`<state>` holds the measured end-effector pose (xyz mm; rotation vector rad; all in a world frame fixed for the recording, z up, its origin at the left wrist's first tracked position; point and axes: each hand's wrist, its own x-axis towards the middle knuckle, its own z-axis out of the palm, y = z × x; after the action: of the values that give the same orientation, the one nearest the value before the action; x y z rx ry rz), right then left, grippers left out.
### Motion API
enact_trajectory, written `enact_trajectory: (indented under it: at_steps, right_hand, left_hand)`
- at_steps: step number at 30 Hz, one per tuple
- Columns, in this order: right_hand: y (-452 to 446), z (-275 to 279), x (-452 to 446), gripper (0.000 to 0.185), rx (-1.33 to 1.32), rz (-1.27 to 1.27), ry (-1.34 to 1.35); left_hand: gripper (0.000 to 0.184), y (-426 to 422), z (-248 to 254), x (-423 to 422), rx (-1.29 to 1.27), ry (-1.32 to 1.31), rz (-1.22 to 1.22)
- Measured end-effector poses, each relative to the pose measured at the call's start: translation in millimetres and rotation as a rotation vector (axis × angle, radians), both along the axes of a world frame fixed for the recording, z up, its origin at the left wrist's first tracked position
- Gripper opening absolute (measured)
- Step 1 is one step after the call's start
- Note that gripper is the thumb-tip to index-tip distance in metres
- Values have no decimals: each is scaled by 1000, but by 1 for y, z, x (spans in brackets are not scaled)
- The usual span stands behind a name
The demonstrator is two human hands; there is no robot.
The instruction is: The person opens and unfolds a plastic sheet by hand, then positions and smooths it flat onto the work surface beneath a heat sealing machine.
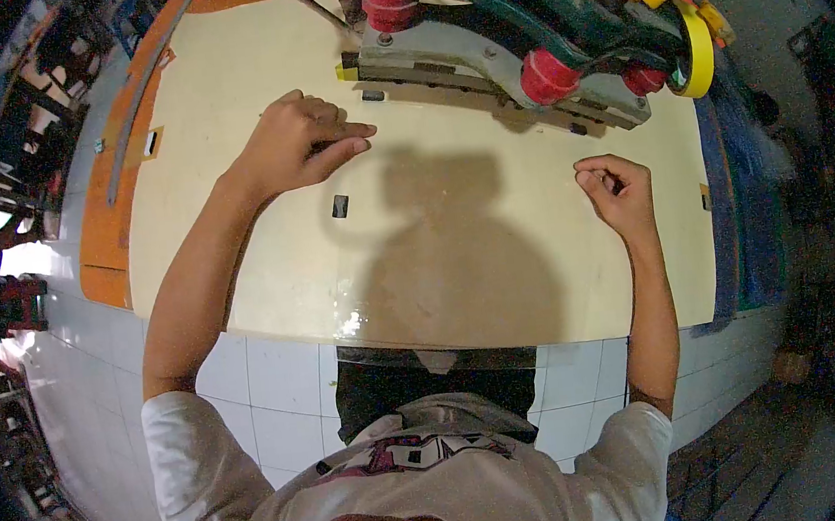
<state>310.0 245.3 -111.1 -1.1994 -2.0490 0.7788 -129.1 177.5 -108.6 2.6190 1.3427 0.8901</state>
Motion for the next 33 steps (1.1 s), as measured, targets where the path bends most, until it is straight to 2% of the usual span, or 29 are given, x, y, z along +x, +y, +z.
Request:
enact_trajectory:
  at_steps: [3,6,11,19,28,33]
  right_hand:
    - [1,-2,1,16,32,9,-4]
    - [-2,0,-3,17,5,12,37]
    - [-2,0,-4,15,-5,-24,36]
    - [3,-3,1,12,-18,3,73]
    - [5,-6,0,14,6,41,94]
    - [8,-8,5,15,20,9,70]
  left_hand:
    - [20,1,-1,0,29,0,3]
    - [21,0,-1,0,-45,22,20]
    - [20,2,-3,1,-27,-106,-14]
    - [21,-1,-2,2,-88,-30,32]
    - [25,4,-15,-2,-39,-54,-2]
    - [25,3,-7,-1,-12,-22,-33]
